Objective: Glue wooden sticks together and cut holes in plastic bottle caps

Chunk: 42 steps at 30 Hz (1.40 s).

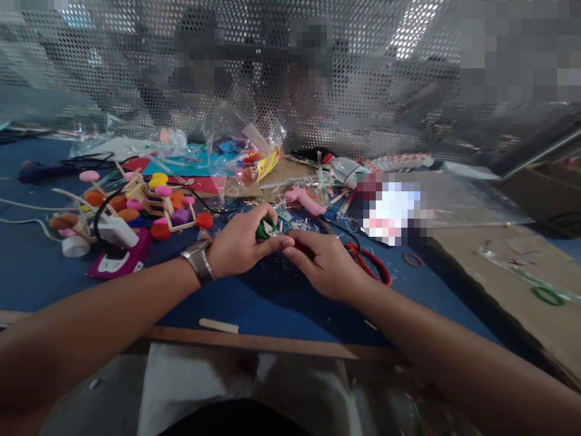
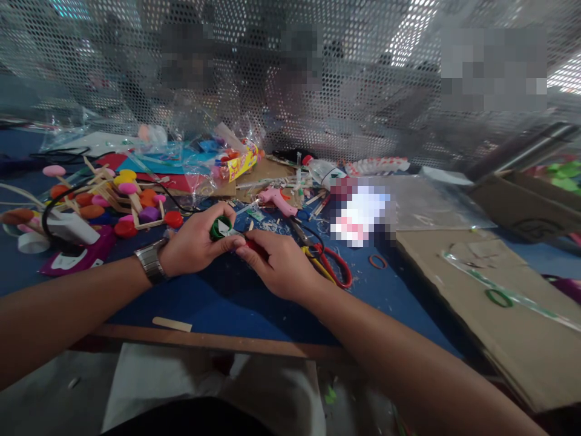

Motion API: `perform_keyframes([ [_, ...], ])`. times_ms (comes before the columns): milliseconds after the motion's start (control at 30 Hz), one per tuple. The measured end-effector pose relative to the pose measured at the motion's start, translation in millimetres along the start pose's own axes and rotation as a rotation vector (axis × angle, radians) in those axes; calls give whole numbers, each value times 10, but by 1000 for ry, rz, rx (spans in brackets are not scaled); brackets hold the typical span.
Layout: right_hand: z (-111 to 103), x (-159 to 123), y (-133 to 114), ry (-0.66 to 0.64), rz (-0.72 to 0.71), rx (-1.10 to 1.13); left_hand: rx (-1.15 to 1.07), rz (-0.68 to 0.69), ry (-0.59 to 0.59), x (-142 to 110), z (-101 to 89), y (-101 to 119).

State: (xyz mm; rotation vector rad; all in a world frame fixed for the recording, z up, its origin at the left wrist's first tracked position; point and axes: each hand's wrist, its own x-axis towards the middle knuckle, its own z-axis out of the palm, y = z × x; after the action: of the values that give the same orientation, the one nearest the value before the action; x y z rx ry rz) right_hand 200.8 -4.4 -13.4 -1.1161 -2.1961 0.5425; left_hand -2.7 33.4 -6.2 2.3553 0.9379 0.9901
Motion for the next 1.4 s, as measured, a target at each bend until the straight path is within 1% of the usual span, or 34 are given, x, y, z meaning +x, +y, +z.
perform_keyframes([
  [133,-3,3,3,14,-13,12,-18,-6,26,-3,15,-16],
  [300,-6,11,14,29,11,-7,-39,-7,165,-21,71,-50],
  [400,-3,17,22,28,25,-15,-26,2,186,-34,94,-32],
  [500,5,20,30,38,18,-15,-14,9,166,-51,101,13],
  [600,12,18,35,37,11,-5,-29,-14,120,-62,95,54],
  [733,12,12,19,49,-35,14,-71,-41,92,-53,65,80],
  [933,4,2,-41,-4,-29,11,-156,-75,58,-14,32,81],
  [1133,9,-18,-43,3,-42,14,-207,-61,48,-5,31,55],
  [1400,6,-19,-47,-1,-54,26,-239,-81,19,-1,19,74],
])
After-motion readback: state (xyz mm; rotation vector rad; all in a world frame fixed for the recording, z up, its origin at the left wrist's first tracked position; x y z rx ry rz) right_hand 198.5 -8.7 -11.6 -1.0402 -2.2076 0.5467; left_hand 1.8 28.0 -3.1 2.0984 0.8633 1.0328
